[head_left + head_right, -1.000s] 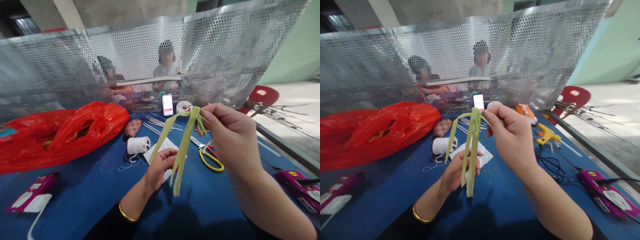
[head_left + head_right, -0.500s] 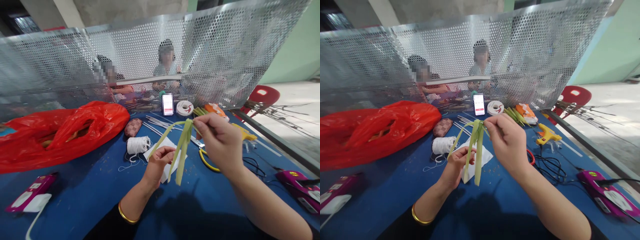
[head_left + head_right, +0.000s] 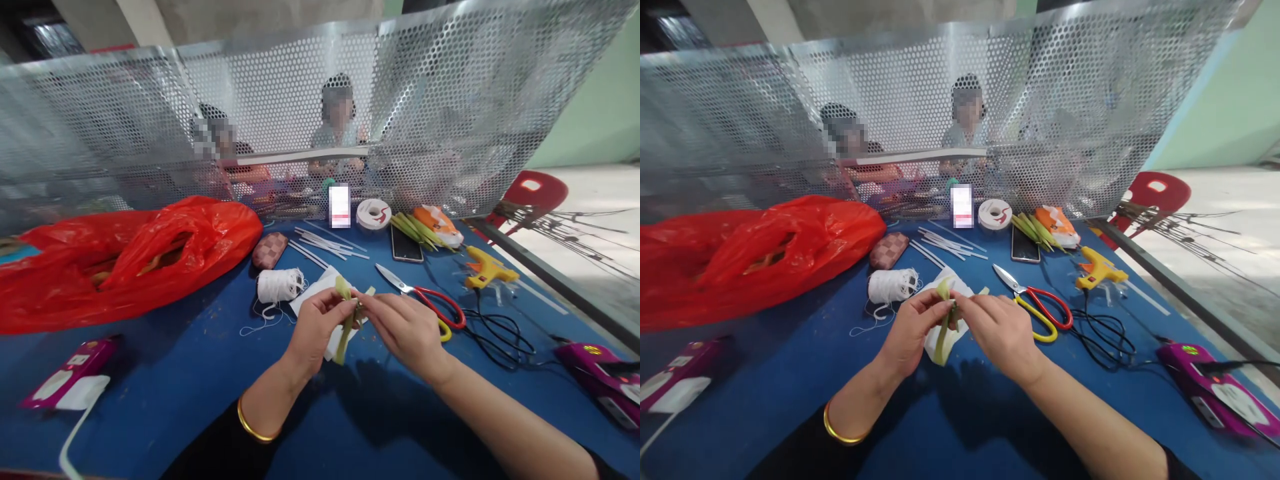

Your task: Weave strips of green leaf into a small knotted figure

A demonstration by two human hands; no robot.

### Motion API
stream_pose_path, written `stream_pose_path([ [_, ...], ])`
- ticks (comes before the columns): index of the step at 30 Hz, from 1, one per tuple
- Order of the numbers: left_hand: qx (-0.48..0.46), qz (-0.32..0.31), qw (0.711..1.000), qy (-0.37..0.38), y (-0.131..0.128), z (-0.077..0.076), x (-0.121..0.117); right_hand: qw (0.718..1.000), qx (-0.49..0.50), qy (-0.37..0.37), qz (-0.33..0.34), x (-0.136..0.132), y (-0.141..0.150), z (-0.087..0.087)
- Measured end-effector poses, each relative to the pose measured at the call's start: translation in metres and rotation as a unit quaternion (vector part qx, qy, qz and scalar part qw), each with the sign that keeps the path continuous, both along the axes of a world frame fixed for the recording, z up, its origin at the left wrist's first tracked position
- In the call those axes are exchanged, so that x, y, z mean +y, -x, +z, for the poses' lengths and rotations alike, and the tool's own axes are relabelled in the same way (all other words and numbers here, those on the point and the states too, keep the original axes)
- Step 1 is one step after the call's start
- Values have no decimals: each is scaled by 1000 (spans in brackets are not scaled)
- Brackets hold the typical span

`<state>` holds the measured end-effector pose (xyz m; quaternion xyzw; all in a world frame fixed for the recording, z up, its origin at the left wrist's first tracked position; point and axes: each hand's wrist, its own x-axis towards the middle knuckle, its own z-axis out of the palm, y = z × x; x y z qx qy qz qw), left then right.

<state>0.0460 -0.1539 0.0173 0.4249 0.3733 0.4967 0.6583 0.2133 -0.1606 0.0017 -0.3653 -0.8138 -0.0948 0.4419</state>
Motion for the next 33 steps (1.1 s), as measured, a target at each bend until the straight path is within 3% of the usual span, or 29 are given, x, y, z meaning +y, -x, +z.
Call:
stream_pose_path([
  [2,23,17,999,-39,1,2,0,987,96,130,6,1,2,3],
  [3,46,25,996,-71,2,3,0,967,142,211,21,1,2,5],
  [6,134,29,977,-166,5,4,1,865,233,433,102,2,2,13],
  [8,187,31,962,-199,6,3,3,808,271,506,131,3,2,17],
  [10,220,60,956,-187,5,0,5,791,302,519,117,5,2,17],
  [12,224,69,963,-130,3,-4,7,789,311,520,98,6,3,14],
  [15,165,31,986,-1,0,-8,8,788,297,532,84,7,5,8],
  [21,110,-10,984,139,-1,-10,8,813,250,520,80,3,10,0],
  [23,99,-31,981,166,0,-12,8,836,200,508,58,1,10,-1],
  [27,71,-7,982,176,-1,-15,8,873,128,470,25,2,8,-2],
  [33,78,17,982,173,-5,-13,8,873,153,463,29,2,5,1],
])
